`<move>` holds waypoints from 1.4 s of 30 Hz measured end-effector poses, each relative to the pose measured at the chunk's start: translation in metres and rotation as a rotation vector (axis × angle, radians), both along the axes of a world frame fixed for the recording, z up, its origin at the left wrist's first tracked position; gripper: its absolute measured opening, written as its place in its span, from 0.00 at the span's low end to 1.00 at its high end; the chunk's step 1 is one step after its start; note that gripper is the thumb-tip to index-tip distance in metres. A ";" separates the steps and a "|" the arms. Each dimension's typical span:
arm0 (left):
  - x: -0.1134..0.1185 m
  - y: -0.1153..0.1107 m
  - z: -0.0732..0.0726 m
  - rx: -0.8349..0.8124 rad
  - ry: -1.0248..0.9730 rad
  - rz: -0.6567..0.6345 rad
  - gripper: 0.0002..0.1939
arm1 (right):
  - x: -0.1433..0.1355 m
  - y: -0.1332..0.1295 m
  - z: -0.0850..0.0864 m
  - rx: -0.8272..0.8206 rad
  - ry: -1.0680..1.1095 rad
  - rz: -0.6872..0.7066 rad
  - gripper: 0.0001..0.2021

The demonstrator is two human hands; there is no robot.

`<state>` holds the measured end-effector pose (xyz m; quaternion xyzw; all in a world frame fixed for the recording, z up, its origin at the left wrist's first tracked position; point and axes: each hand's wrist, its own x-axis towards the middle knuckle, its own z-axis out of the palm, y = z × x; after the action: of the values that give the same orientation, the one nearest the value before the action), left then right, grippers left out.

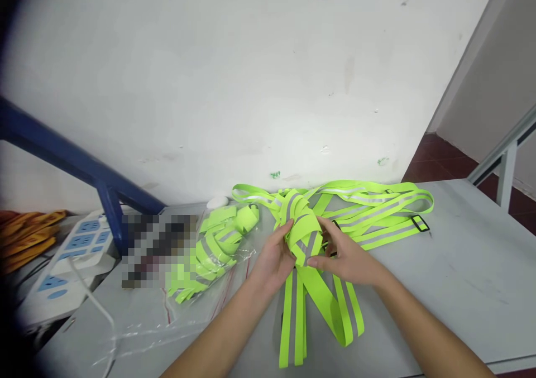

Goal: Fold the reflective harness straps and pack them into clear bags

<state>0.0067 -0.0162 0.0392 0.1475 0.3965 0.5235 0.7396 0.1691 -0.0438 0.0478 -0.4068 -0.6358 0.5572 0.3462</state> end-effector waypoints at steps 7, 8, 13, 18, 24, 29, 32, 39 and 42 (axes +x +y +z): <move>0.003 -0.008 0.000 0.042 -0.003 -0.020 0.23 | -0.007 0.000 -0.009 0.267 -0.255 -0.199 0.20; 0.004 -0.010 0.000 0.058 -0.013 -0.013 0.24 | -0.009 -0.002 -0.011 0.304 -0.296 -0.234 0.20; 0.006 -0.017 0.001 0.085 -0.006 -0.021 0.26 | -0.019 -0.007 -0.022 0.263 -0.397 -0.370 0.21; 0.001 -0.016 0.005 0.124 -0.032 -0.039 0.32 | -0.017 -0.002 -0.031 0.270 -0.513 -0.534 0.16; 0.003 -0.019 0.002 0.182 0.018 -0.039 0.42 | -0.018 -0.003 -0.031 0.135 -0.401 -0.483 0.13; 0.006 -0.020 -0.008 0.216 0.183 0.033 0.42 | -0.027 -0.010 -0.029 0.143 -0.041 -0.357 0.32; 0.005 -0.020 -0.012 0.241 0.207 0.037 0.41 | -0.030 -0.013 -0.023 0.042 0.113 -0.258 0.36; 0.014 -0.027 -0.019 0.263 0.108 -0.089 0.40 | -0.022 -0.005 -0.024 -0.016 -0.014 -0.382 0.30; 0.020 -0.030 -0.020 0.201 -0.006 -0.105 0.43 | -0.015 0.000 -0.031 0.050 -0.090 -0.447 0.27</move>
<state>0.0271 -0.0465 0.0193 0.2398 0.3316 0.5213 0.7488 0.1538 -0.0442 0.0165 -0.5535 -0.5581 0.4320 0.4422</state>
